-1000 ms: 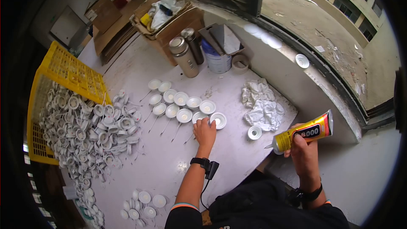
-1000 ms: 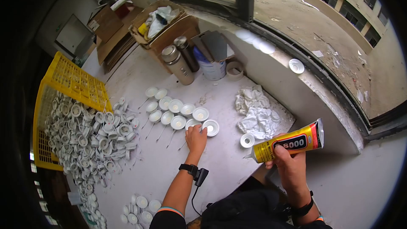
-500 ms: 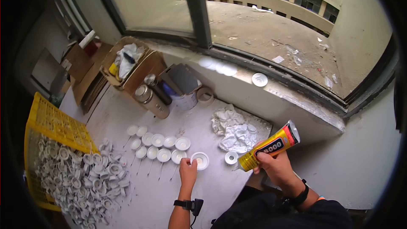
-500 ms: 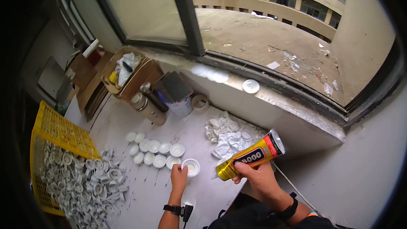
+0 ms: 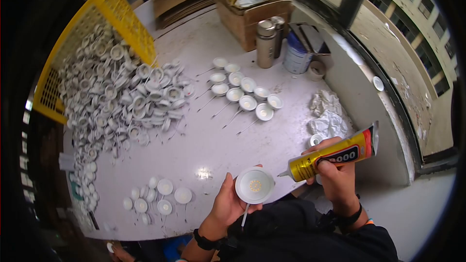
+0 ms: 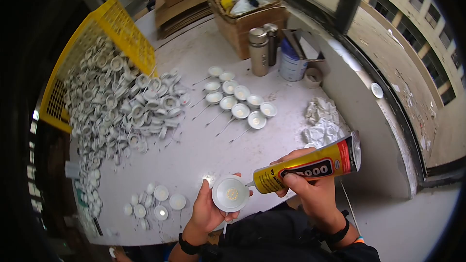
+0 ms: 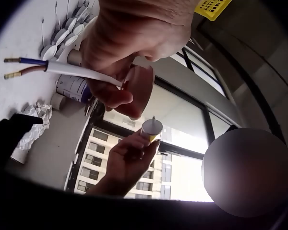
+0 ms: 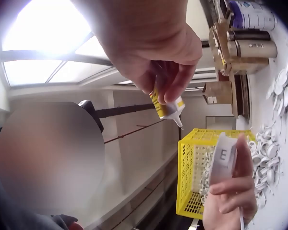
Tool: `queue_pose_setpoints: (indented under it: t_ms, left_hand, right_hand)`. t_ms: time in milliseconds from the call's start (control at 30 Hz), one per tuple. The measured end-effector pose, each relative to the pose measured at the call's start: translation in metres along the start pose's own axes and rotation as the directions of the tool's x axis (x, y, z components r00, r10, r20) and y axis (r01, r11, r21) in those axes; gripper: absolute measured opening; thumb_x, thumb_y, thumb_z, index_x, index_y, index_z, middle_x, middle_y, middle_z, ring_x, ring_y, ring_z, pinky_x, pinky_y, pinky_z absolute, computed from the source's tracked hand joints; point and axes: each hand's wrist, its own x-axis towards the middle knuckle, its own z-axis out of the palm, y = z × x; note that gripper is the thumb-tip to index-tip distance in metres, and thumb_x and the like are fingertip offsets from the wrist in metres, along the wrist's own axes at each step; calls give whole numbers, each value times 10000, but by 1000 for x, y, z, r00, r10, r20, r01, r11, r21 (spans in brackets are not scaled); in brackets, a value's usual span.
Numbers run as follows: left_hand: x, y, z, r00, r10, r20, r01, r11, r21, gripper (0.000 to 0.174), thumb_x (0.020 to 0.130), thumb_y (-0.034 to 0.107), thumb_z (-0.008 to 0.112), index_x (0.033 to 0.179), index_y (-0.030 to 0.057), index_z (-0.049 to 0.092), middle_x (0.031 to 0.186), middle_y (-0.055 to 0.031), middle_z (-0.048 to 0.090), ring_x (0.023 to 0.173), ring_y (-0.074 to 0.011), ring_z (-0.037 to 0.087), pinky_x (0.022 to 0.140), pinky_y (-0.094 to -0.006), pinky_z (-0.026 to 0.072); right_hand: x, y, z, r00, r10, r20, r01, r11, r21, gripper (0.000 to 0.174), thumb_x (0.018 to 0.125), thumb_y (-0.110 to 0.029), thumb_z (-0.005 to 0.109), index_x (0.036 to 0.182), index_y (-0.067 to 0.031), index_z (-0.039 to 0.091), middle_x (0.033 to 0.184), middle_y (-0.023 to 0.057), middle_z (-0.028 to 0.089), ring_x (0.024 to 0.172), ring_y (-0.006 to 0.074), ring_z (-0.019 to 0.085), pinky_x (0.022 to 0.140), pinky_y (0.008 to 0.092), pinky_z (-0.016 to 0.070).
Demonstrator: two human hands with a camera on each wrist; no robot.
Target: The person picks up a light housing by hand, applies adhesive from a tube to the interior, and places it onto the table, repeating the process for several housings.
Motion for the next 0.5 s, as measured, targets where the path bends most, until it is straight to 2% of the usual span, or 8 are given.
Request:
queue_pose_setpoints:
  t_ms: [33,67,100,167,200,300,367,500]
  left_hand:
    - [-8,0,-2,999,40,37,-38,998,-52,581,848,475,226,1245,53,279,1028,-251,485,553,-191,499,445,-245,382]
    - [-15,1,-3,994,82,72,-74,992,-104,578,851,494,218,1250,78,263,1050,-237,471,588,-210,515,457,-252,394]
    - [-23,2,-1,993,99,61,-92,989,-120,578,851,494,218,1250,78,263,1050,-237,471,588,-210,515,457,-252,394]
    - [-35,4,2,979,183,94,-184,983,6,509,877,449,211,1210,69,272,977,-149,503,689,-196,533,509,-243,395]
    - [-38,1,-4,967,212,139,-203,976,-73,441,884,410,250,1187,89,255,967,-144,488,713,-225,536,541,-266,413]
    - [-47,0,-7,945,286,159,-265,954,-139,418,886,378,283,1201,108,234,1012,-153,468,718,-240,535,565,-289,428]
    - [-51,2,-11,942,294,165,-269,950,-156,421,883,374,298,1202,110,227,1022,-155,462,726,-245,535,573,-296,433]
    - [-56,5,-18,941,291,175,-264,950,-165,439,874,377,323,1202,103,221,1031,-157,454,749,-248,538,593,-304,443]
  right_hand:
    - [-1,2,9,999,-33,22,33,999,-24,251,720,-106,582,898,22,459,859,166,557,607,168,562,485,242,484]
    - [-1,4,13,995,-10,97,10,1000,-7,248,724,-85,582,904,22,449,884,171,548,666,179,573,514,246,500]
    - [-2,7,21,993,4,117,-3,1000,-12,248,724,-85,582,904,22,449,884,171,548,666,179,573,514,246,500]
    - [-4,10,37,991,-11,130,15,1000,-28,236,722,-26,568,915,30,443,923,178,535,733,191,577,552,255,514]
    - [-4,12,44,989,-5,146,10,999,-33,236,722,-26,568,915,30,443,923,178,535,733,191,577,552,255,514]
    - [-6,15,58,978,-22,205,41,995,-88,255,704,34,569,924,36,440,952,181,526,781,200,574,570,261,523]
    - [-7,16,66,966,-72,247,122,974,-193,289,684,55,588,934,34,444,959,182,526,813,208,567,622,278,515]
    - [-8,21,75,950,-84,300,162,956,-246,309,674,57,603,942,25,452,969,179,524,869,216,549,698,293,492]
